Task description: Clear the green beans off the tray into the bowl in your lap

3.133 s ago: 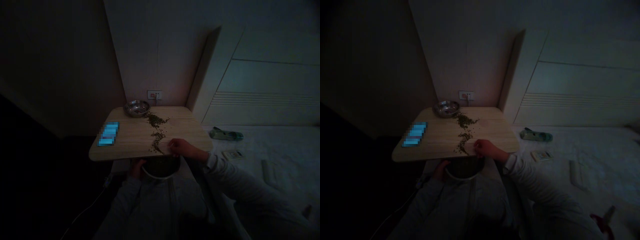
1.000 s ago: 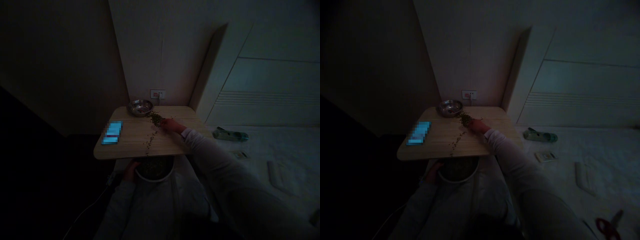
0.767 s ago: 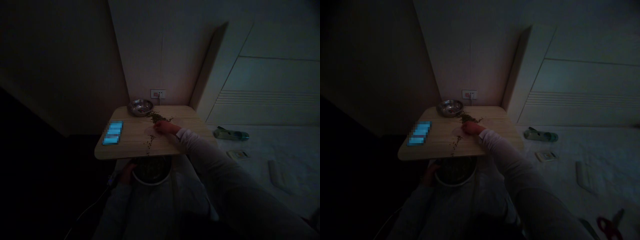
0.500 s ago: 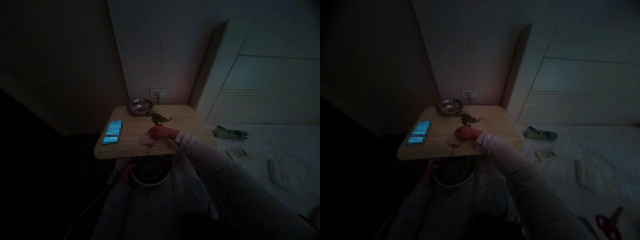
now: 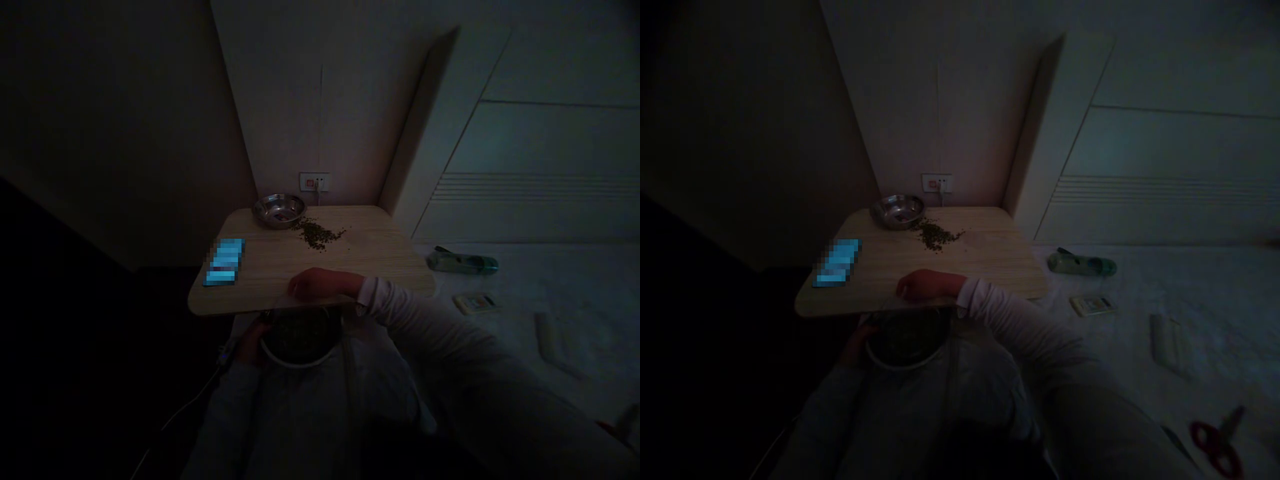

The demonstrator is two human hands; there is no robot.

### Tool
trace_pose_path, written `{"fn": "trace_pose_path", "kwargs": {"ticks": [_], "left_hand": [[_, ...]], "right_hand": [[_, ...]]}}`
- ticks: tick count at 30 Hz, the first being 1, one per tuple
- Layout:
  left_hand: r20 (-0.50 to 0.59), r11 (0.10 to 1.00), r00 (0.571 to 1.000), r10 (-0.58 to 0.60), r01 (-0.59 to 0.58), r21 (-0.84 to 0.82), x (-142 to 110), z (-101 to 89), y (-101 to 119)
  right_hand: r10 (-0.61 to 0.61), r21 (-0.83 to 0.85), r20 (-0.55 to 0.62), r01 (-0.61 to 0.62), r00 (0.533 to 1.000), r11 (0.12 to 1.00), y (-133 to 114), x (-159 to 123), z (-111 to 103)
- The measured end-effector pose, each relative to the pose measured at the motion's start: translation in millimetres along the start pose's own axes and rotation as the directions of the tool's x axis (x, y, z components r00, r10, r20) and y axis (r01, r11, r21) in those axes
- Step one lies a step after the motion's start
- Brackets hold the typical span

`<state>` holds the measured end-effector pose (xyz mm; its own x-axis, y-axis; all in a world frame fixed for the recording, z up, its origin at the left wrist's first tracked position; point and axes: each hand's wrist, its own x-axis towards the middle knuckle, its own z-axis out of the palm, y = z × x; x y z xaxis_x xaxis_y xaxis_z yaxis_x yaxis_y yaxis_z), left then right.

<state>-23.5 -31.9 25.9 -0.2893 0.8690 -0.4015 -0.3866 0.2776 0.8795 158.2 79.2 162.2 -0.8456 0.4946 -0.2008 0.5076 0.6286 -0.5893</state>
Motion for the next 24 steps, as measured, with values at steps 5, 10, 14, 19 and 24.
{"fn": "trace_pose_path", "kwargs": {"ticks": [5, 10, 14, 19, 24], "left_hand": [[-0.008, 1.0, 1.0, -0.008, 0.008, -0.024, -8, 10.1, 8], [0.035, 0.998, 0.999, -0.029, 0.031, -0.058, -11, 15.1, 6], [0.17, 0.996, 0.983, -0.071, 0.08, -0.048, -9, 20.2, -4], [0.236, 0.996, 0.971, -0.037, 0.054, -0.066, -6, 35.2, -17], [0.188, 0.998, 0.981, -0.052, 0.044, 0.048, -9, 39.0, -20]], "right_hand": [[-0.001, 0.093, -0.013, 0.002, 1.0, 0.996, 8, -13, -2], [0.128, 0.24, -0.173, -0.085, 0.976, 0.967, 38, -19, -18], [0.296, 0.273, -0.456, -0.185, 0.839, 0.944, 72, -17, -41], [0.326, 0.059, -0.684, -0.395, 0.653, 0.917, 97, -16, -72], [0.375, -0.095, -0.684, -0.586, 0.625, 0.805, 97, -5, -79]]}}
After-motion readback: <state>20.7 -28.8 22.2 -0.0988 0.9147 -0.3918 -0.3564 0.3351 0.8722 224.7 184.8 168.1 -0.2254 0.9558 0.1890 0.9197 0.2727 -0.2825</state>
